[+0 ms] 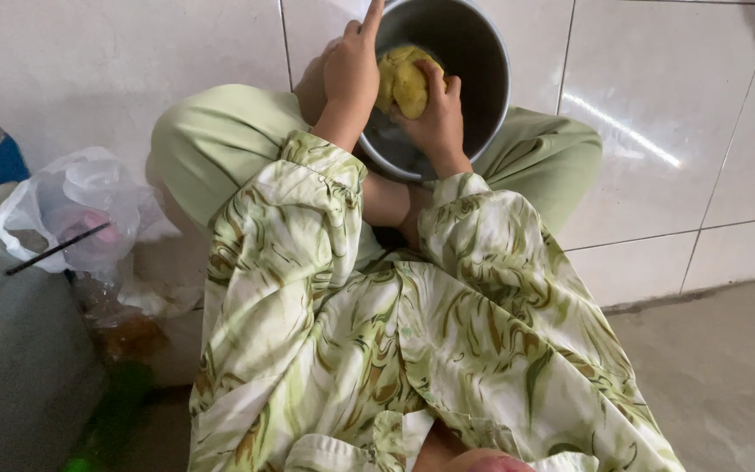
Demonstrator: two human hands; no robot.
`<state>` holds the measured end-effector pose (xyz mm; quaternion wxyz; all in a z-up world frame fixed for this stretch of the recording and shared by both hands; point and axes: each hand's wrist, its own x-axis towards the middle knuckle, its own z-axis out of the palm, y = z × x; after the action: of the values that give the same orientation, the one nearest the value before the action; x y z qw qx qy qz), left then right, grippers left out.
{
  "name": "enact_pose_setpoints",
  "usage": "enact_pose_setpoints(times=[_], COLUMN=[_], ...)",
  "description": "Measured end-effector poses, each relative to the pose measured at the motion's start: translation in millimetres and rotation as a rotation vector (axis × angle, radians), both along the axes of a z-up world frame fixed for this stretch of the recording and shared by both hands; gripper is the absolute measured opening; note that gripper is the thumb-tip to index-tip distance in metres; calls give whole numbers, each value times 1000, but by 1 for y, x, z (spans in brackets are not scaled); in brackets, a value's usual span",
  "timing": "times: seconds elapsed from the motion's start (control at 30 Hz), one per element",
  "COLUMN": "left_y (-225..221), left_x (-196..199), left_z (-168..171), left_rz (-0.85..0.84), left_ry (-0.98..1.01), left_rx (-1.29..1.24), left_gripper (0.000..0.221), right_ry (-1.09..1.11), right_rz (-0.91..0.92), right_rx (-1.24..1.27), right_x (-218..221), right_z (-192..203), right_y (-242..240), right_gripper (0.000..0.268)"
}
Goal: A person sitting on the floor kneads a yellow ball of dough inside a metal bowl using both hands.
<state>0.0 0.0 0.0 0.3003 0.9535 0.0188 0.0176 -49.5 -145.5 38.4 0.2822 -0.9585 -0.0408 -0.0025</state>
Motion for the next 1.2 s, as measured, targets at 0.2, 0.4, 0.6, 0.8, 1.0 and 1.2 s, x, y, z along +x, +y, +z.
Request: enact_pose_setpoints(times=[0.2, 0.4, 0.6, 0.8, 1.0, 1.2], left_y=[0, -1, -1, 3, 5, 1], left_x=[-3, 2, 2, 0, -1, 3], left_z=[3, -1, -1, 2, 7, -4], left_rz=[3, -11, -7, -35, -57, -45], left_ry=[-11, -10, 20, -46, -17, 25], left_rx=[-30, 15, 33, 32, 56, 92], left_gripper=[78, 71, 72, 68, 75, 77], right_ry=[153, -170, 5, 56, 89, 190], right_rz=[-46, 67, 20, -21, 94, 182], right_rx=[-225, -321, -256, -307, -78, -19], right_x=[-11, -21, 9, 35, 11, -32], right_z=[50, 24, 1, -4, 23, 12], right_y=[-8, 6, 25, 26, 2, -10], right_gripper=[71, 68, 69, 48, 56, 103])
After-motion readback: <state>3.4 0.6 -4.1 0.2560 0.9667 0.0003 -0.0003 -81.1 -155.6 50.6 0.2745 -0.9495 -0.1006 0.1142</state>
